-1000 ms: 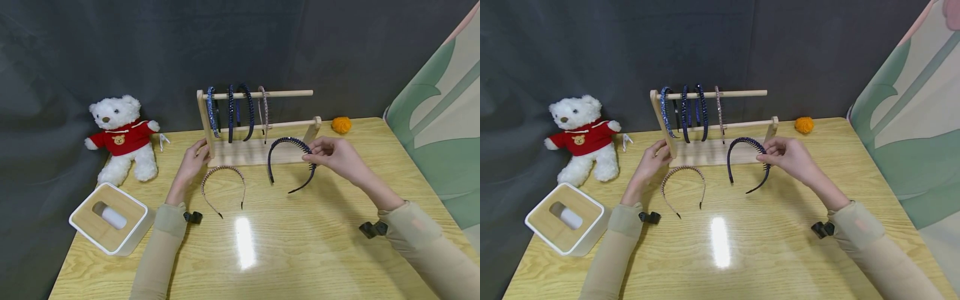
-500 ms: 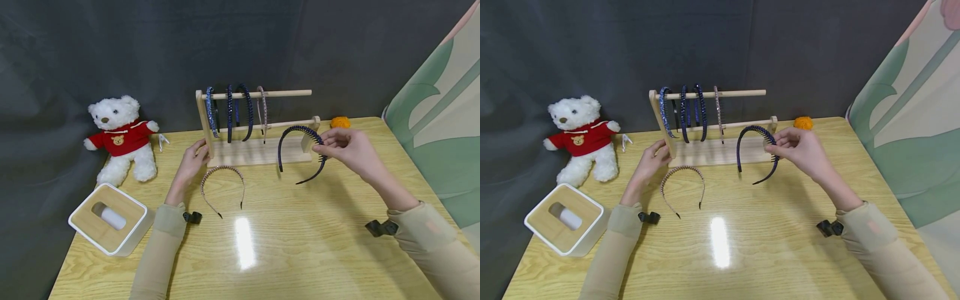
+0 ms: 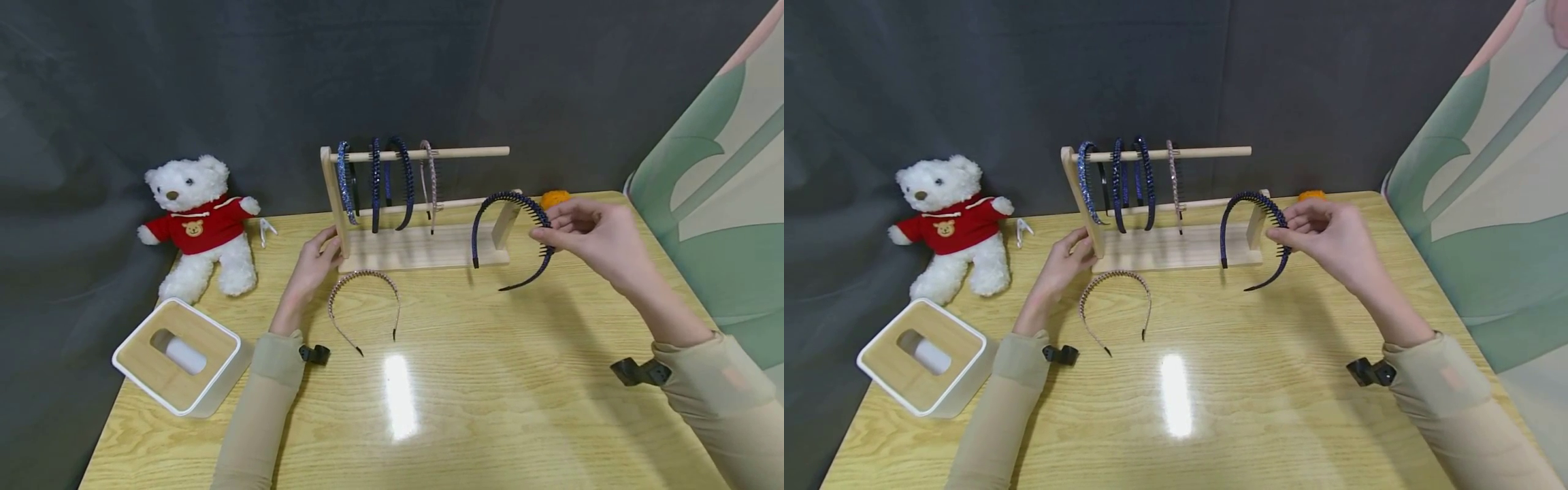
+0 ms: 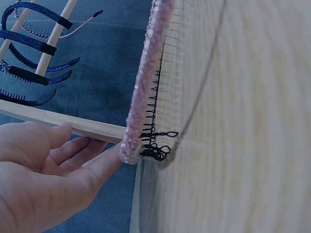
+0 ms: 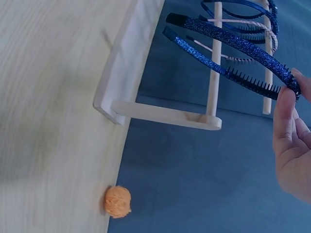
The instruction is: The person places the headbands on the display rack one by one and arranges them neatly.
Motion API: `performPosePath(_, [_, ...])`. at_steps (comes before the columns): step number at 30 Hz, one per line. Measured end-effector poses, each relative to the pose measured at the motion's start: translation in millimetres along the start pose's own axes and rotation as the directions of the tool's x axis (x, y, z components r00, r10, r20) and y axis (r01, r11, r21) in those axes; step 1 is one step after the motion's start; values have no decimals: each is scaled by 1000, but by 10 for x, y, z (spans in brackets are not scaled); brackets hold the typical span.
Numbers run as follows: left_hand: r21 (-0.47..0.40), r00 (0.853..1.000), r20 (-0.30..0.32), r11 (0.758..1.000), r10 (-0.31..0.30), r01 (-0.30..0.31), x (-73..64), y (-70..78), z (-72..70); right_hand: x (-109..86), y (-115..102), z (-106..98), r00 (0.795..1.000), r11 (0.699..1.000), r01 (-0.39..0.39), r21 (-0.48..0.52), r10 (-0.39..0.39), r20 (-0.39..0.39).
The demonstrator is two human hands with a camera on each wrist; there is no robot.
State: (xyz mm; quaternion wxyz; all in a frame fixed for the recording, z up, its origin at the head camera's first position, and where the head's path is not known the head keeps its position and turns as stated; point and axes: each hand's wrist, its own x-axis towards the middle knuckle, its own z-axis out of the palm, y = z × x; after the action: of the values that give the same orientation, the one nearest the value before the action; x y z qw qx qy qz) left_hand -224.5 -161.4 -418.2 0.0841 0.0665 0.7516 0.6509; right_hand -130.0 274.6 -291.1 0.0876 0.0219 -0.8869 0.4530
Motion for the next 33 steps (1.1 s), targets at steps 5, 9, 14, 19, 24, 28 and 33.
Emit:
performPosePath(5, [-3,1000,-3,1000,8,-8,11,-19,-2,-4,-43,-69,999,1000,15,8,-15,-43])
performPosePath(9, [-3,1000,-2,1000,10,-10,10,-21,-2,-8,-93,-105,999,1000,5,21,-4,-46])
performPosePath(14, [-5,1000,4,1000,11,-11,10,-6,1,-11,-140,-167,998,1000,2,21,-1,-63])
performPosePath(19, [-3,1000,4,1000,12,-12,19,-6,0,4,-154,-226,995,1000,-3,17,5,-97])
performPosePath(24, [-10,1000,-2,1000,7,-7,6,-4,-2,48,-171,-247,991,999,14,37,-9,-135])
performPosePath(28, [-12,1000,-1,1000,5,-5,3,-4,-9,74,-193,-274,987,998,37,54,-28,-158])
performPosePath(33, [-7,1000,1,1000,-2,2,0,-1,-15,88,-219,-305,985,997,41,67,-29,-173])
